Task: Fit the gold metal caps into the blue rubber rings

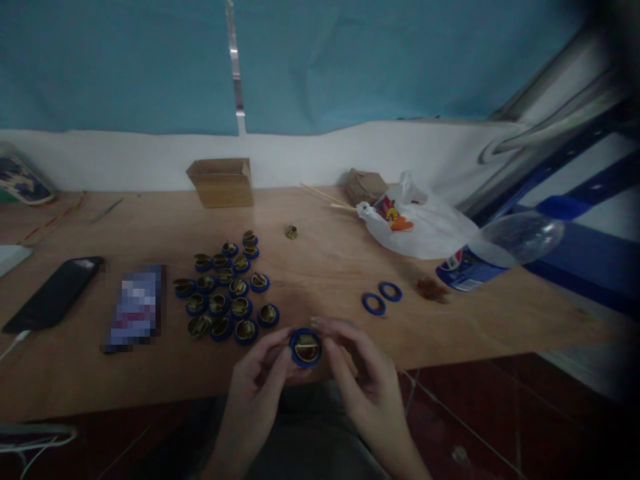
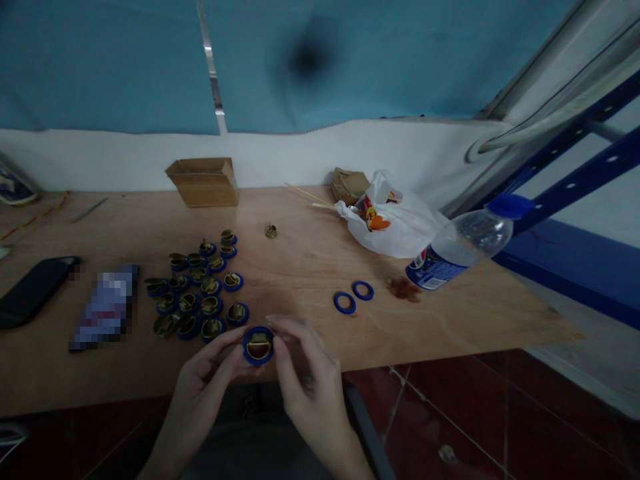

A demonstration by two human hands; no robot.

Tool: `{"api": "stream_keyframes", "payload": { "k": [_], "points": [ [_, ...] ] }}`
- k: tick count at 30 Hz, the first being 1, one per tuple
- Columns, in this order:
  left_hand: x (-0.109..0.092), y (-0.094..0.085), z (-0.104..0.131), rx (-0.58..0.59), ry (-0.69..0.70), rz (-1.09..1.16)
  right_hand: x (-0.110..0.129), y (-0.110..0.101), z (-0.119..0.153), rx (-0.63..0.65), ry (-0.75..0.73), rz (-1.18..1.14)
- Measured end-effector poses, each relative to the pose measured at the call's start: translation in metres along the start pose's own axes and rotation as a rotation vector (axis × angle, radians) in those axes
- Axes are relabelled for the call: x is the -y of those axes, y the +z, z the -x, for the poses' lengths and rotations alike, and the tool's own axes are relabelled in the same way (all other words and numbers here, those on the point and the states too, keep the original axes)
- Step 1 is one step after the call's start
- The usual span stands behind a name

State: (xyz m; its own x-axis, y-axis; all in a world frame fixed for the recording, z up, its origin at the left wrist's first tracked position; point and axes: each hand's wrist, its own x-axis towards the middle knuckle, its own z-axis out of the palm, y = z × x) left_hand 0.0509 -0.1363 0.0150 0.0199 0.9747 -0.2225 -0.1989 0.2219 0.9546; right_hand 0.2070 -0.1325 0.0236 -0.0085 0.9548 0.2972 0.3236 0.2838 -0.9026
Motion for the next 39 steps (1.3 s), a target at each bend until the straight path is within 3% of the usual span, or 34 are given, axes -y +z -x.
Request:
{"api": "stream_keyframes", "payload": {
  "k": [5,19,29,39],
  "points": [
    [-0.001,0.0,0.001,-0.022,0.019,-0.013,0.003,0.002,0.0,0.086,0.228,-0.16],
    [0.003,-0.008,-0.004,0.024,-0.178,-0.037,-0.002,0.008,-0.001,0.207,0.425,-0.343],
    [-0.003,-0.019,-0.004,0.144,-0.14,-0.052,-0.004,0.004,0.005,0.199,0.306,-0.328],
    [-0.007,-0.022,-0.006,0.138,-0.042,-0.099,-0.005,0.01,0.006,0.177,0.245,-0.332]
  ]
}}
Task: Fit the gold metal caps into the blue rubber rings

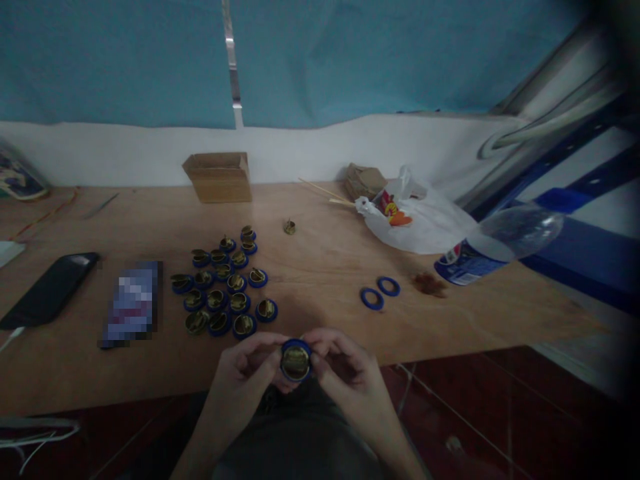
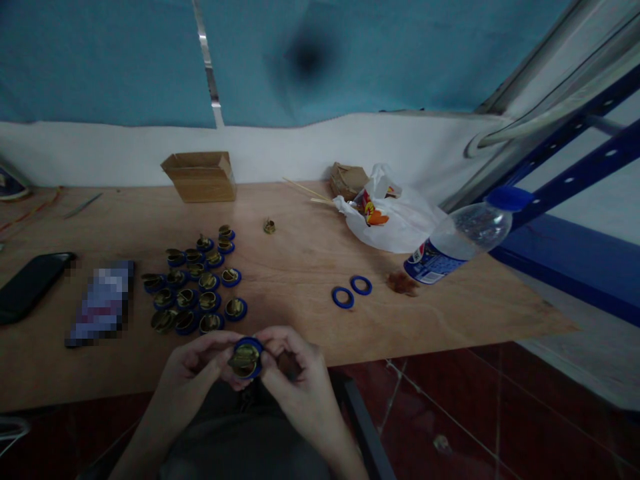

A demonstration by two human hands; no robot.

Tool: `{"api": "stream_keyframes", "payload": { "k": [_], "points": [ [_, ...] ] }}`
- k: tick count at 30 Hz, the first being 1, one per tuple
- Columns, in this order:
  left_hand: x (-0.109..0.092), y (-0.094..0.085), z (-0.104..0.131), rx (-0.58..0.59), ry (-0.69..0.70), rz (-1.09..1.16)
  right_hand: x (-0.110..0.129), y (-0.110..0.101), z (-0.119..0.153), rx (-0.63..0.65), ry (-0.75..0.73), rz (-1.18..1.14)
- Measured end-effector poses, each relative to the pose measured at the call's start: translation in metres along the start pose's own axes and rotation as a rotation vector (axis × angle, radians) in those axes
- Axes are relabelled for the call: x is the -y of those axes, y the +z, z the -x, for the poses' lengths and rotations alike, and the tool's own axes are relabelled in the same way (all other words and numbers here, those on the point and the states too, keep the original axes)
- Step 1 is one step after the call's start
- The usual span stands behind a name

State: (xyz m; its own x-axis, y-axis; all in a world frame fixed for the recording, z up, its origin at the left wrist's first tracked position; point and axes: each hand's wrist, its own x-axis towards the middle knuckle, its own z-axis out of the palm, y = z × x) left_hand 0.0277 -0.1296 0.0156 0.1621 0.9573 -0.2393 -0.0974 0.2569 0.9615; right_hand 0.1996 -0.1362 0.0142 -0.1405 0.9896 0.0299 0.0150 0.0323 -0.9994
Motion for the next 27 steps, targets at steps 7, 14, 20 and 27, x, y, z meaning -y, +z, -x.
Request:
{"api": "stream_keyframes", "payload": {
  "k": [7,14,20,27],
  "points": [
    [-0.002,0.002,0.0,-0.024,-0.023,-0.089,-0.002,0.0,-0.003,-0.01,-0.054,0.121],
    [0.002,0.005,-0.004,-0.019,-0.061,-0.049,0.0,-0.002,-0.001,0.03,0.008,0.254],
    [0.012,0.009,-0.005,-0.044,-0.099,0.031,0.002,-0.005,-0.003,0.079,-0.026,0.169],
    [0.012,0.011,-0.007,0.108,-0.048,0.104,-0.012,-0.009,-0.004,0.029,0.017,0.122]
  ]
}}
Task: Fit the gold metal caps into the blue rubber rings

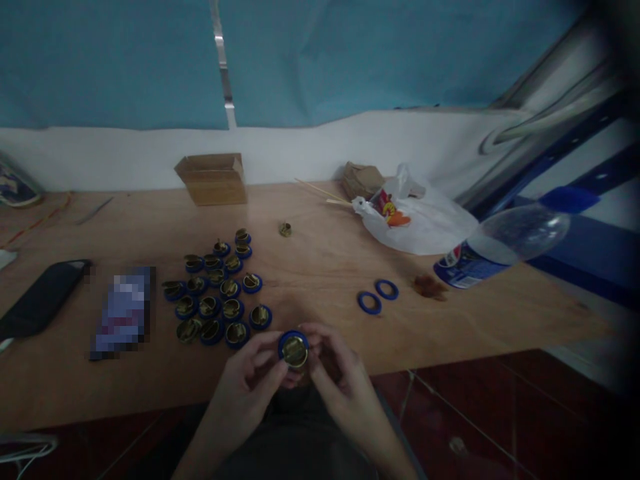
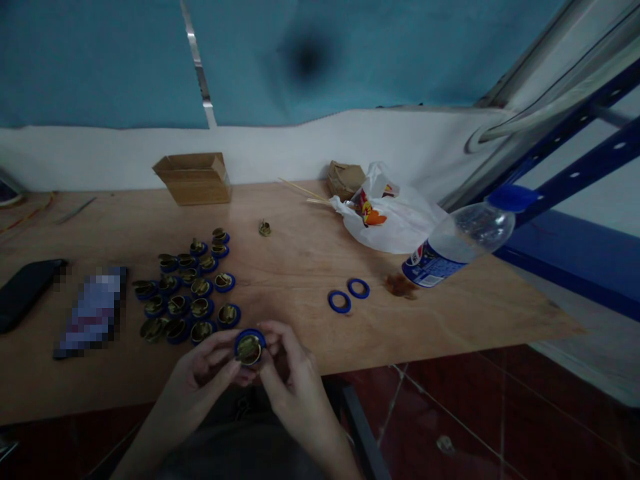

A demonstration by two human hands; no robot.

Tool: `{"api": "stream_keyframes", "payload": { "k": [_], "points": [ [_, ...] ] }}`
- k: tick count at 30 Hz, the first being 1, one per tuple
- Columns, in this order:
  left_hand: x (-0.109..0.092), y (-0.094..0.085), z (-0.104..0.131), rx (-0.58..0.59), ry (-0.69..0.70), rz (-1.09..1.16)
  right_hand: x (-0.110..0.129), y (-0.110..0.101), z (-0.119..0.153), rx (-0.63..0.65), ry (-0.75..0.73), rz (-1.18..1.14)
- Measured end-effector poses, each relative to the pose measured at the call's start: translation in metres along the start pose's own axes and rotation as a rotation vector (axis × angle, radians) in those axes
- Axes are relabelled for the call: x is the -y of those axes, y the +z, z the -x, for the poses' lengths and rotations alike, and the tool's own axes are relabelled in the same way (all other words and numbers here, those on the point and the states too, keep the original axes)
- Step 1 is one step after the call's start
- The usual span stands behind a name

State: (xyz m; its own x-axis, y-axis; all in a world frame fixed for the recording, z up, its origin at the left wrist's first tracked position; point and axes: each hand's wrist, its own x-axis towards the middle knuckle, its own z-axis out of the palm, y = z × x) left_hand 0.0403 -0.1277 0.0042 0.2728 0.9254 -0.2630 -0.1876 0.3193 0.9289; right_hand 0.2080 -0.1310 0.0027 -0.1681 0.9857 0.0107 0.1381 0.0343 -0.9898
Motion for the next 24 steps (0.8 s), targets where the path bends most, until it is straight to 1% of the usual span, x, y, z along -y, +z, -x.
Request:
{"api": "stream_keyframes", "payload": {
  "k": [2,6,9,12,18,21,24],
  "points": [
    [0.001,0.002,-0.002,0.022,0.013,-0.011,-0.002,-0.002,-0.001,-0.008,-0.008,0.003],
    [0.003,0.007,-0.008,-0.02,0.062,-0.106,-0.003,-0.007,-0.005,-0.023,-0.013,0.016],
    [0.003,0.009,-0.016,-0.041,0.088,-0.191,-0.006,-0.012,-0.009,-0.023,-0.037,0.074],
    [0.004,0.01,-0.024,-0.061,0.088,-0.252,-0.011,-0.018,-0.014,-0.02,-0.079,0.172],
    [0.008,0.013,-0.04,-0.073,0.081,-0.352,-0.016,-0.033,-0.024,0.032,-0.084,0.36],
    [0.01,0.014,-0.047,-0.067,0.08,-0.396,-0.013,-0.037,-0.031,0.083,-0.122,0.395],
    [0.013,0.016,-0.052,-0.061,0.066,-0.417,-0.012,-0.038,-0.04,0.07,-0.118,0.413]
  ]
}}
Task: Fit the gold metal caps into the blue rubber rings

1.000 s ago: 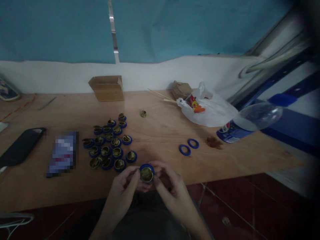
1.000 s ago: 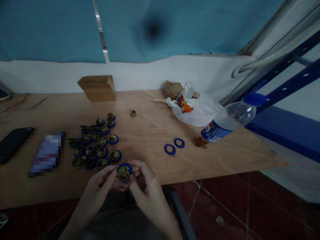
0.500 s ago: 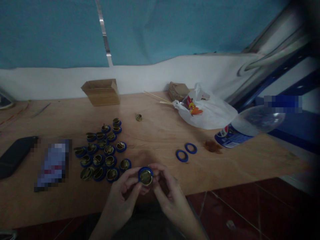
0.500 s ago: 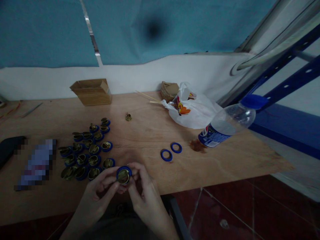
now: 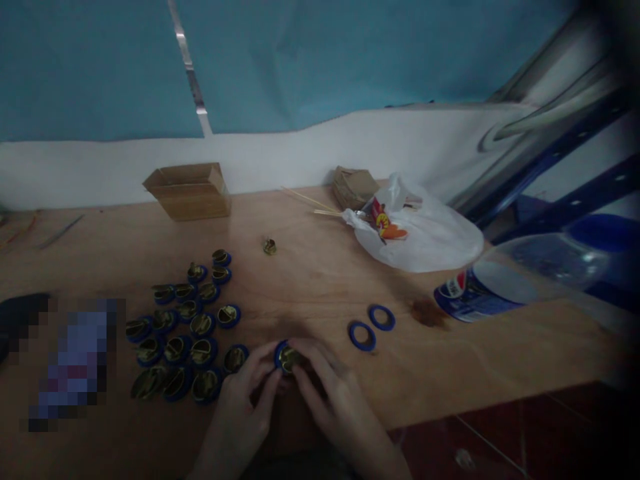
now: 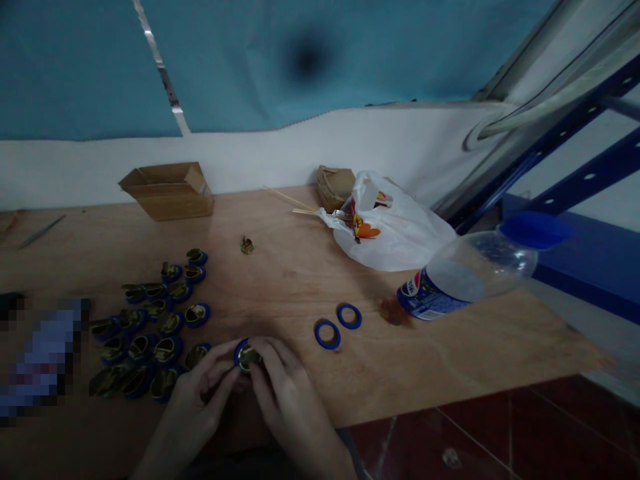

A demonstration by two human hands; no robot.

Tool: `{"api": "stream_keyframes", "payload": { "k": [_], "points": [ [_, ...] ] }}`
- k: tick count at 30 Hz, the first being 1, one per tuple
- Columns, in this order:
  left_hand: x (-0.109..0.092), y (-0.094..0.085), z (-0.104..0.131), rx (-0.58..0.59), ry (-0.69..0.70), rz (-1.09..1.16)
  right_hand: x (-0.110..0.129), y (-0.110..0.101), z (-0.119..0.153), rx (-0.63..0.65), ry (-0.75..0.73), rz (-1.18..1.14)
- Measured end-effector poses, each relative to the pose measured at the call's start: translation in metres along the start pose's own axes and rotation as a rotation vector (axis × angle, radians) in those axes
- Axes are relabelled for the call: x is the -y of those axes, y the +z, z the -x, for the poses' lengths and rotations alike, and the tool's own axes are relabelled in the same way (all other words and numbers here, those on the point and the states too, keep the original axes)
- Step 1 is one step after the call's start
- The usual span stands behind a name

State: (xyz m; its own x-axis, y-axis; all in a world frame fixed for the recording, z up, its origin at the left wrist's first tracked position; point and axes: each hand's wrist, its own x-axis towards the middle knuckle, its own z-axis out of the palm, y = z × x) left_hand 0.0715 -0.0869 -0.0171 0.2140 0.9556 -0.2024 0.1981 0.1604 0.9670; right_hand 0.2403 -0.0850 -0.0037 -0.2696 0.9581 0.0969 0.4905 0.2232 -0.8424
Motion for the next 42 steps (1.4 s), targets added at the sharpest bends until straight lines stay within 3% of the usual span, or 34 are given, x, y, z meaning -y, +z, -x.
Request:
{"api": "stream_keyframes", "payload": {
  "k": [9,15,20,22,26,29,32,34,37,42],
  "points": [
    [-0.011,0.004,0.002,-0.208,-0.033,-0.238,0.0,-0.003,-0.022,0.044,0.016,0.231],
    [-0.011,0.0,0.011,-0.312,0.12,-0.348,0.016,0.011,-0.052,-0.005,0.168,0.524],
    [0.003,-0.006,0.019,-0.334,0.159,-0.332,0.026,-0.001,-0.078,0.137,-0.033,0.384],
    [0.008,-0.009,0.023,-0.331,0.162,-0.339,0.024,-0.014,-0.097,0.155,-0.047,0.441],
    [0.01,-0.012,0.029,-0.339,0.194,-0.348,0.013,-0.031,-0.155,0.048,-0.004,0.576],
    [0.004,-0.012,0.034,-0.334,0.225,-0.316,0.003,-0.029,-0.2,0.078,-0.059,0.596],
    [-0.004,-0.012,0.04,-0.353,0.253,-0.291,-0.002,-0.019,-0.224,0.138,-0.079,0.619],
    [-0.005,-0.013,0.044,-0.395,0.253,-0.275,0.0,-0.016,-0.226,0.155,-0.089,0.631],
    [-0.001,-0.017,0.047,-0.434,0.179,-0.177,0.013,-0.022,-0.208,0.161,-0.135,0.623],
    [0.002,-0.022,0.041,-0.327,-0.031,0.298,0.049,-0.039,-0.126,0.195,-0.293,0.44]
  ]
}}
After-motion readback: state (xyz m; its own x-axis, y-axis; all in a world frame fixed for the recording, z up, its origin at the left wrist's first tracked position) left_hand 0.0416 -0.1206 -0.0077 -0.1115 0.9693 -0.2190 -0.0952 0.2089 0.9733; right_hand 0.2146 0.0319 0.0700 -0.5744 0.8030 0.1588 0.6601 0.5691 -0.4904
